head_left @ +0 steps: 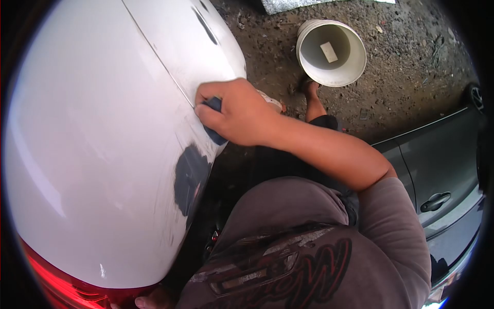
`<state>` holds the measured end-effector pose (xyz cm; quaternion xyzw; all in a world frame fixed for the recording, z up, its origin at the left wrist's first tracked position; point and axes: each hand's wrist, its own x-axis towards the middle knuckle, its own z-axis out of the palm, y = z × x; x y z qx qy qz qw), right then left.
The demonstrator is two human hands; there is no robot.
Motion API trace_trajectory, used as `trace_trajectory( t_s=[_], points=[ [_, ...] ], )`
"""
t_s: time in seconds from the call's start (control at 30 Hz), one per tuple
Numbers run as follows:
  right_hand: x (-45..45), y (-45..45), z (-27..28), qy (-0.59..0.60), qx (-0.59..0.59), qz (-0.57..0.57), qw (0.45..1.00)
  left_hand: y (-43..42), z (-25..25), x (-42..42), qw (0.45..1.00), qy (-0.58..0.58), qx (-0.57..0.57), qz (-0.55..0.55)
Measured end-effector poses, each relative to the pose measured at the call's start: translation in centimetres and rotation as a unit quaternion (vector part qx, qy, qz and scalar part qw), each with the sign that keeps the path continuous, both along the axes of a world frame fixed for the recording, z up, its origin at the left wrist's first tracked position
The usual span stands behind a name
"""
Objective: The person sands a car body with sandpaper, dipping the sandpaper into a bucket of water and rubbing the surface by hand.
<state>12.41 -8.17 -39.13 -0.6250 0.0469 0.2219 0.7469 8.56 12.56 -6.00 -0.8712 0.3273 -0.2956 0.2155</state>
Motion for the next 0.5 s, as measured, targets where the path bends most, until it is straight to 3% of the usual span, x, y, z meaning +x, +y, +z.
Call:
trace_trajectory(
  t_s=[0.23, 0.33, 0.4, 0.43, 0.5],
  points=[
    [-6.9, -1.1, 1.0, 0.068, 0.0, 0.117, 0.991, -0.5, 0.0, -0.1, 1.0, 0.002, -0.001, 0.017],
    [-6.8, -1.8, 0.1, 0.064, 0.068, 0.034, 0.995, -0.3, -0.2, 0.1, 1.0, -0.004, -0.013, 0.012],
    [-5.4, -3.1, -0.5, 0.193, 0.152, -0.031, 0.969, -0.3, 0.0, 0.1, 1.0, 0.007, -0.004, 0.01],
    [-4.7, -3.6, -0.6, 0.19, 0.15, -0.03, 0.97, -0.3, -0.1, 0.1, 1.0, 0.003, -0.005, 0.01],
    [-3.1, -4.5, -0.6, 0.265, 0.294, -0.093, 0.914, -0.1, -0.2, 0.2, 1.0, -0.008, -0.013, -0.004]
  ],
)
